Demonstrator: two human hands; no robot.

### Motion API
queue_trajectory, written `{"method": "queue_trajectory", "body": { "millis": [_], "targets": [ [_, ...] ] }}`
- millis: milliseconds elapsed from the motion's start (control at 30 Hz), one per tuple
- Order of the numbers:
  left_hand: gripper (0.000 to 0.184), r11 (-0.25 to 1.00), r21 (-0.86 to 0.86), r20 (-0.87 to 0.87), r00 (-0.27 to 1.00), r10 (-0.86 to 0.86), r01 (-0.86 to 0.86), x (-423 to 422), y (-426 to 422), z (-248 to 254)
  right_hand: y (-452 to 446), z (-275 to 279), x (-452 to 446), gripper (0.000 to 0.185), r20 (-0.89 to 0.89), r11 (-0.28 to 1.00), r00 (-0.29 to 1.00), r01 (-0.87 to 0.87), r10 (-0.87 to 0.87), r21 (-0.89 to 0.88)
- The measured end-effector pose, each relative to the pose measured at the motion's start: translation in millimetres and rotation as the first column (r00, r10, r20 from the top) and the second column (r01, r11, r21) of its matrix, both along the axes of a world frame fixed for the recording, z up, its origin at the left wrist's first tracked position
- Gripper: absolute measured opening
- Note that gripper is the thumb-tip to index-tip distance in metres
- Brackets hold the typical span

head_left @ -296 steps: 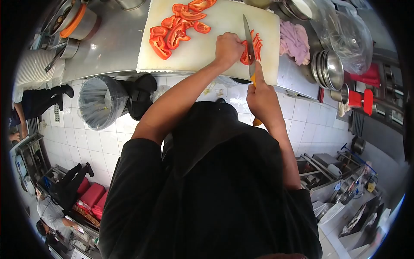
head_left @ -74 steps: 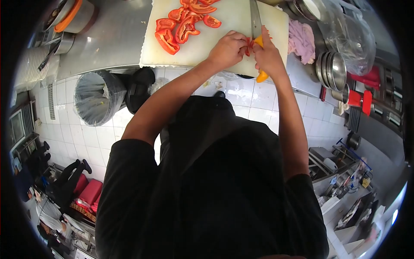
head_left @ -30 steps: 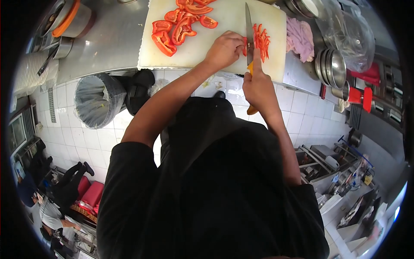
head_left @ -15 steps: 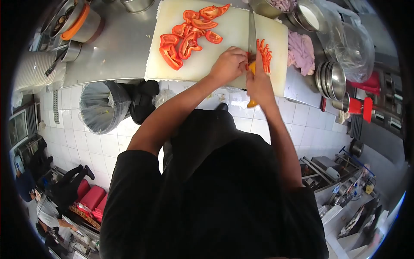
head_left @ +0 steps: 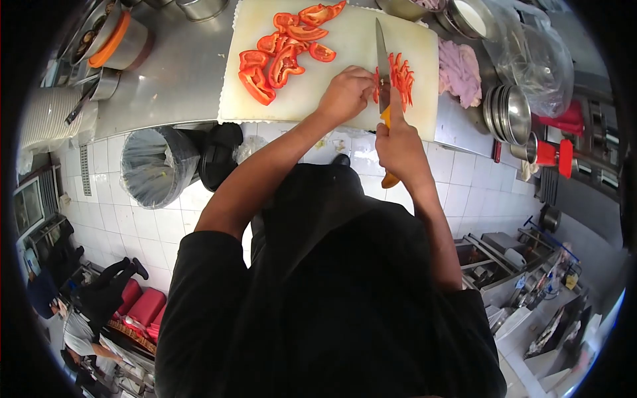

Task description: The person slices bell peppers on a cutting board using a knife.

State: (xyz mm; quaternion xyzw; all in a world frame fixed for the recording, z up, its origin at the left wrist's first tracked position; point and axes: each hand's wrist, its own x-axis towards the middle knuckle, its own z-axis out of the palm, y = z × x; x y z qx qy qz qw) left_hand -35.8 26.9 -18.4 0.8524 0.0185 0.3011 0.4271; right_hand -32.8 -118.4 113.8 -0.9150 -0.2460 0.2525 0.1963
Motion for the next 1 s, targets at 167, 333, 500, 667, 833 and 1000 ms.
{"method": "queue_trajectory", "body": {
  "millis": [167, 333, 500, 667, 833, 1000],
  "targets": [
    [0.012, 1.0, -0.003, -0.011, 1.0, 0.009, -0.009, 0, -1, -1, -4, -16, -5, 0.072, 0.044, 0.998, 0.999, -0.025, 0.023, 0.05],
    [0.011, 1.0, 0.025, -0.035, 0.999, 0.011, -0.01, 0, 0, 0, -5, -24, -7, 0.072, 0.047, 0.997, 0.998, -0.034, 0.031, 0.065],
    [0.009, 0.998, 0.054, -0.064, 0.998, -0.007, 0.011, -2, 1, 3, -5, -27, -6, 0.072, 0.036, 0.998, 0.999, -0.015, 0.013, 0.069],
    [0.009, 0.999, 0.043, -0.046, 0.999, -0.002, 0.004, -2, -2, 4, -5, -37, -7, 0.072, 0.082, 0.995, 0.997, -0.02, 0.012, 0.097],
    [0.013, 0.998, 0.054, -0.057, 0.998, -0.028, 0.031, -2, 0, 6, 8, -61, 35, 0.073, 0.097, 0.976, 0.995, -0.025, 0.004, 0.216],
    [0.016, 0.998, 0.061, -0.008, 1.0, -0.03, 0.03, 0, 0, 4, 26, -21, 69, 0.065, -0.141, 0.959, 0.984, 0.14, -0.108, 0.248]
  ]
}}
